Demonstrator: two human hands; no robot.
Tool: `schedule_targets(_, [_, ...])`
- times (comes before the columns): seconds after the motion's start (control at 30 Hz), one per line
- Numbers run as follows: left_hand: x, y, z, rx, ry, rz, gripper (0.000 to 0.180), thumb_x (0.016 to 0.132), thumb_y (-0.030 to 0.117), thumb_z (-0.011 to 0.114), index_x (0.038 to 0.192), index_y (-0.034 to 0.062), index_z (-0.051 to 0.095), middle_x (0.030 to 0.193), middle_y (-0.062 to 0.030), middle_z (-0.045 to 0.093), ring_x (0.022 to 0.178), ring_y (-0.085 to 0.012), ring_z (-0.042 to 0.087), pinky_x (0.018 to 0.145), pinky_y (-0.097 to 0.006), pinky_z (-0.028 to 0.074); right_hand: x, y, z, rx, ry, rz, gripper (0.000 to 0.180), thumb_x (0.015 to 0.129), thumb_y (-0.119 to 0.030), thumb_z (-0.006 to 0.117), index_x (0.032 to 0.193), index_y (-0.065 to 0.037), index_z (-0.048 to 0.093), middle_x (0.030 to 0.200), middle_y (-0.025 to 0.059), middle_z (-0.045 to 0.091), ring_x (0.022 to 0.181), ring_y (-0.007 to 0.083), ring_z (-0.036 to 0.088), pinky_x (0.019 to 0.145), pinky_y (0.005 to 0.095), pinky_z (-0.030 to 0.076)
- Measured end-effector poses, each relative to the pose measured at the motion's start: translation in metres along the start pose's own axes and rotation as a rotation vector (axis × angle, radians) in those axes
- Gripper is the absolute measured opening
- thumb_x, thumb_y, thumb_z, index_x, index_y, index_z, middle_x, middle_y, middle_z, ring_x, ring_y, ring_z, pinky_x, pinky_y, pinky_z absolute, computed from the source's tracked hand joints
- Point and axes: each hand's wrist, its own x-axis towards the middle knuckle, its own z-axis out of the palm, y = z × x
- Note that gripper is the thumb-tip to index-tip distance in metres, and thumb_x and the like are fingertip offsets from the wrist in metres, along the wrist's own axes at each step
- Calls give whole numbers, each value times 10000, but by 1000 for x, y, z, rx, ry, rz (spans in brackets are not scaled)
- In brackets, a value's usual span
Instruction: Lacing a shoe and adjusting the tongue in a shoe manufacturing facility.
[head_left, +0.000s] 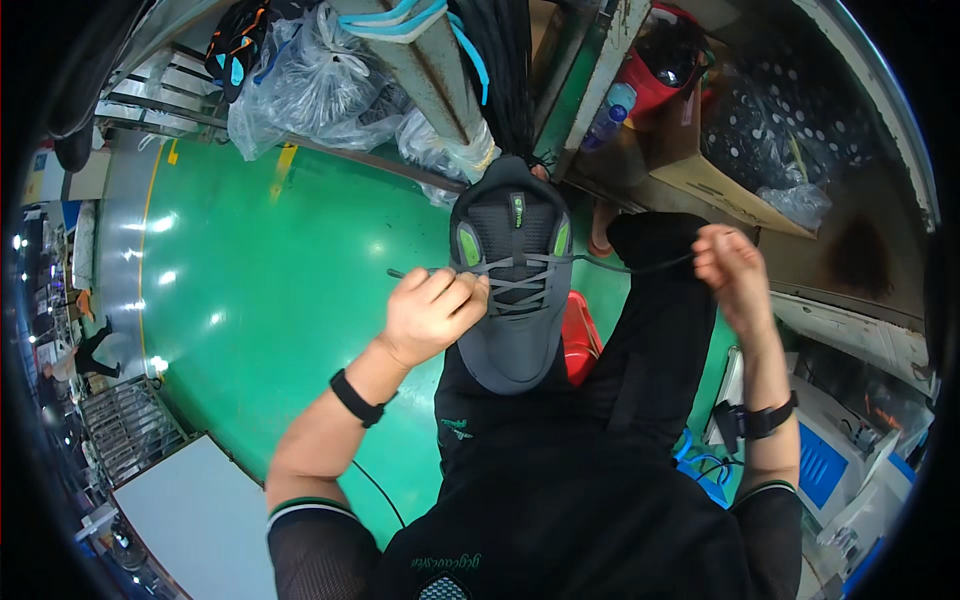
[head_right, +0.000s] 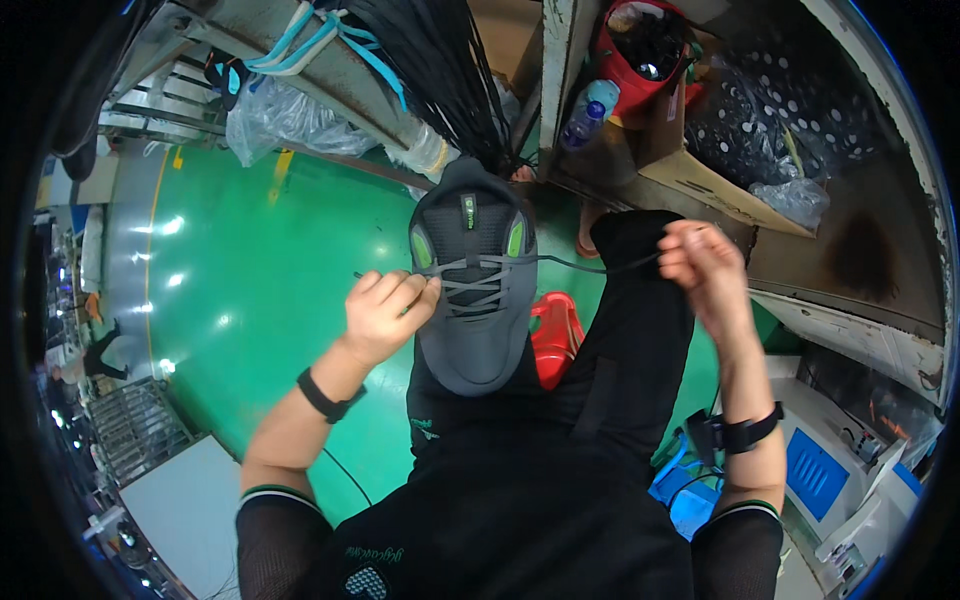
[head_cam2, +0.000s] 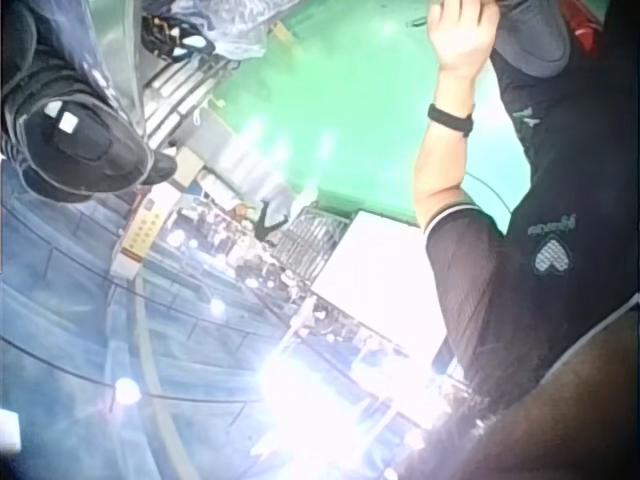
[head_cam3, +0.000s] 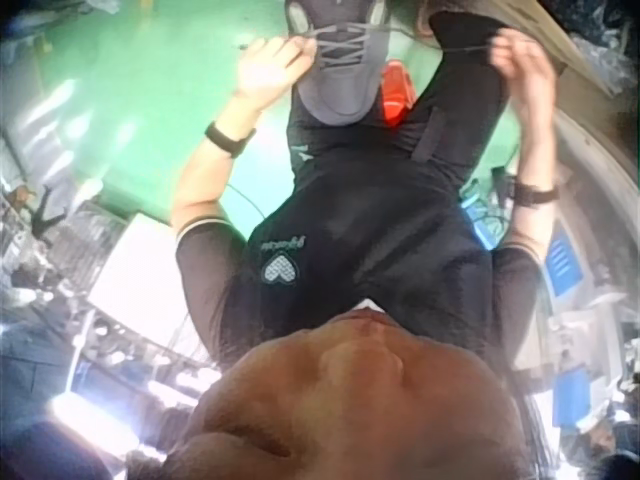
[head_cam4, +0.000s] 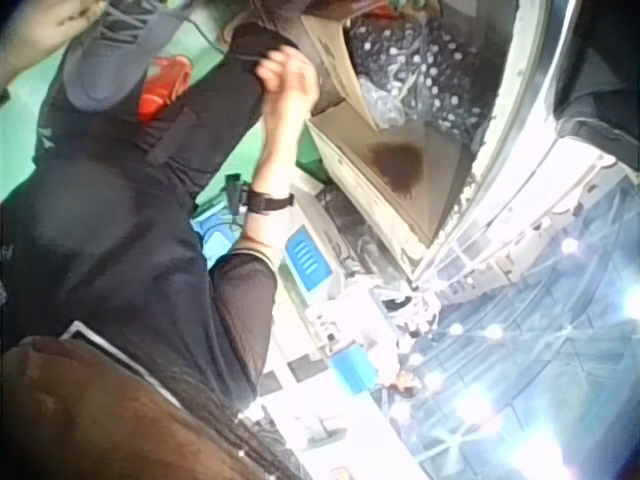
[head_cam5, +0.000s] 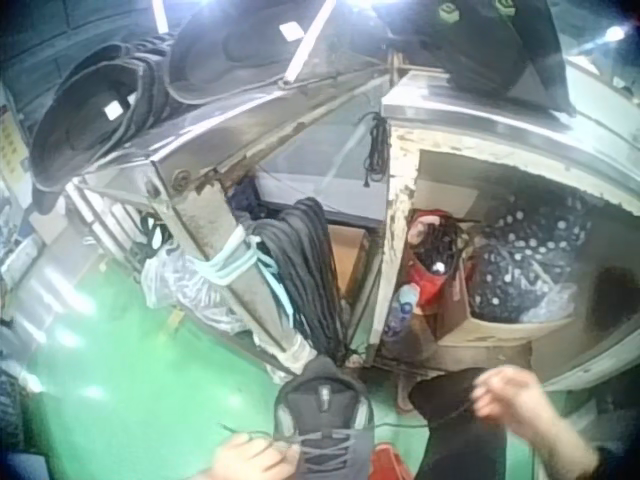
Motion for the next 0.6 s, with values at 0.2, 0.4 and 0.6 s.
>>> schedule_targets(0.2, [-28,41,31,-112,19,-338,452,723,18,647,1161,127,676,1006,-22,572,846,-192,579,677,-308,495,8,-101,-301,171,279,-332,232,916,-67,552,1136,-2,582,789,-22,569,625,40,462,516,167,366])
schedule_targets(0.4, [-46,45,22,-283,8,-570,498,741,-71,634,1220,61,609,1083,-104,533,894,-246,569,732,-337,520,26,-49,-27,-595,350,-377,192,924,-111,581,1097,-52,640,895,45,642,729,78,569,600,219,456])
schedule_targets(0.6, [-4,55,2,-846,113,-1030,448,796,-165,507,1190,39,443,1157,-85,492,941,-143,542,727,-253,435,-16,38,136,-1153,-302,-801,263,797,-124,702,1046,-93,622,847,78,680,736,280,674,608,352,521])
